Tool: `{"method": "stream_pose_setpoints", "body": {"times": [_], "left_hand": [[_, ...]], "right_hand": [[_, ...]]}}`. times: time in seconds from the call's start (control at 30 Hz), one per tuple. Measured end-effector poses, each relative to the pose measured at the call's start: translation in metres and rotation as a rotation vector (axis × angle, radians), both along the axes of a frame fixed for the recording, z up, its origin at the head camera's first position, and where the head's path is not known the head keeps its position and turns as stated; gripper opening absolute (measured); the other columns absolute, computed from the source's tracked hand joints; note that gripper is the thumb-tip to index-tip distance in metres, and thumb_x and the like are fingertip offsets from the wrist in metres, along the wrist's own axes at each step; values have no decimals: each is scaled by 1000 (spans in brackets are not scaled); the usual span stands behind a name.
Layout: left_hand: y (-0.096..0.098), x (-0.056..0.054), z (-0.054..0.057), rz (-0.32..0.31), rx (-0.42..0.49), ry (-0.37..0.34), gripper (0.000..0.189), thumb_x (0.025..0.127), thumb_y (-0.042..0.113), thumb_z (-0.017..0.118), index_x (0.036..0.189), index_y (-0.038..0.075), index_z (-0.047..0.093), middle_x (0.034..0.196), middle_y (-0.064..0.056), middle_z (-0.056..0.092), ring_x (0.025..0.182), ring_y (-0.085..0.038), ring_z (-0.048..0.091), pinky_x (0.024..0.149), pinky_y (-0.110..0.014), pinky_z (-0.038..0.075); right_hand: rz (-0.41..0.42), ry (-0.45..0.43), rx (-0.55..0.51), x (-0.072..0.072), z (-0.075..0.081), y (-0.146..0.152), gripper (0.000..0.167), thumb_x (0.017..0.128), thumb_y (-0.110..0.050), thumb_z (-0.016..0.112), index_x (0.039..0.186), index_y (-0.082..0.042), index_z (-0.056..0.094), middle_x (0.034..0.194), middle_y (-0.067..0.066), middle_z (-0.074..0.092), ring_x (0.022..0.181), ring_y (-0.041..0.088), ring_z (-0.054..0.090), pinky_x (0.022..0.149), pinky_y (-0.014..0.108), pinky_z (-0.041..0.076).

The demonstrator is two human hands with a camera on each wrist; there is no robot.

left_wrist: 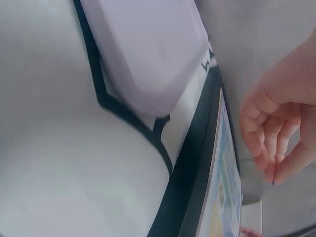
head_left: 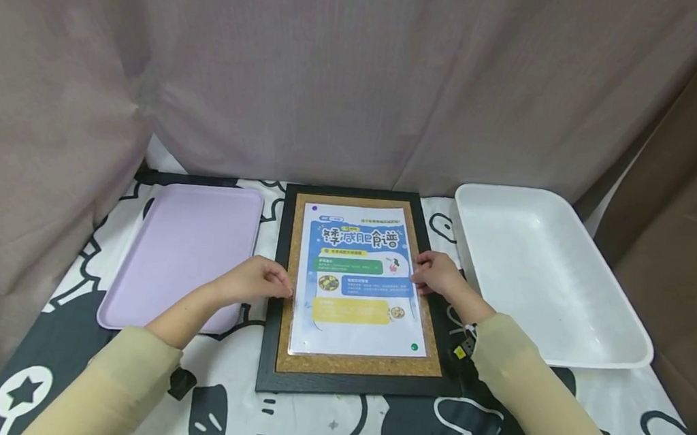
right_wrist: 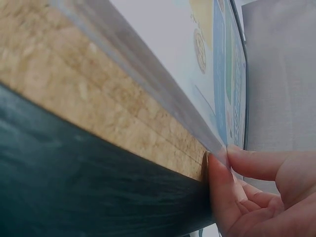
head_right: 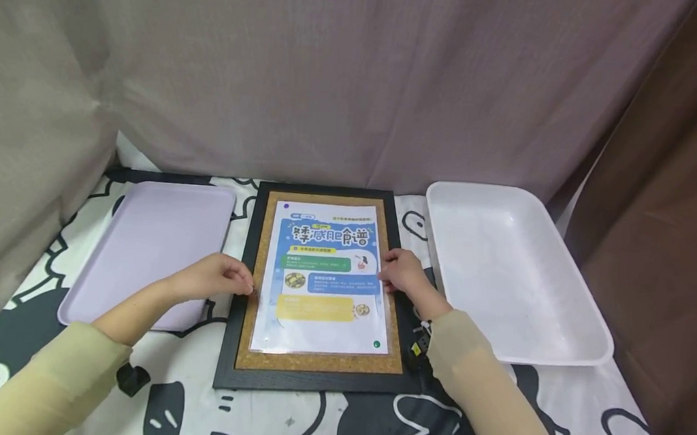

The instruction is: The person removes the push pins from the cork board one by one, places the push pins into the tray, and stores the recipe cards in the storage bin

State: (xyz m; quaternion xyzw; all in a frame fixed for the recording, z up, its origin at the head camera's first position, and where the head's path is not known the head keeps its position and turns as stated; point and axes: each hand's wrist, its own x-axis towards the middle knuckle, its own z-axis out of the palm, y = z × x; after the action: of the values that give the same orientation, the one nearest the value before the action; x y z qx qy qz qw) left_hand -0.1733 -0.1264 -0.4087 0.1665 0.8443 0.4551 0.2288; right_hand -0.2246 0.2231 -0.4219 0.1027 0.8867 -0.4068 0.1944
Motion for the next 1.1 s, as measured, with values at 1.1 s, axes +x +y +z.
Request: {"method": "stream_pose_setpoints", "body": {"times": [1.1], "left_hand": [[-77,-52,24,423,-127,43,35,89,21,59,112,-4,63,96,-6,69,81,-10,56,80,-28,46]], "right_hand": [[-13,3,-23,0,-2,0,51,83,2,62,130,5,44,89,11,55,65,12,58,59,22,54]]}}
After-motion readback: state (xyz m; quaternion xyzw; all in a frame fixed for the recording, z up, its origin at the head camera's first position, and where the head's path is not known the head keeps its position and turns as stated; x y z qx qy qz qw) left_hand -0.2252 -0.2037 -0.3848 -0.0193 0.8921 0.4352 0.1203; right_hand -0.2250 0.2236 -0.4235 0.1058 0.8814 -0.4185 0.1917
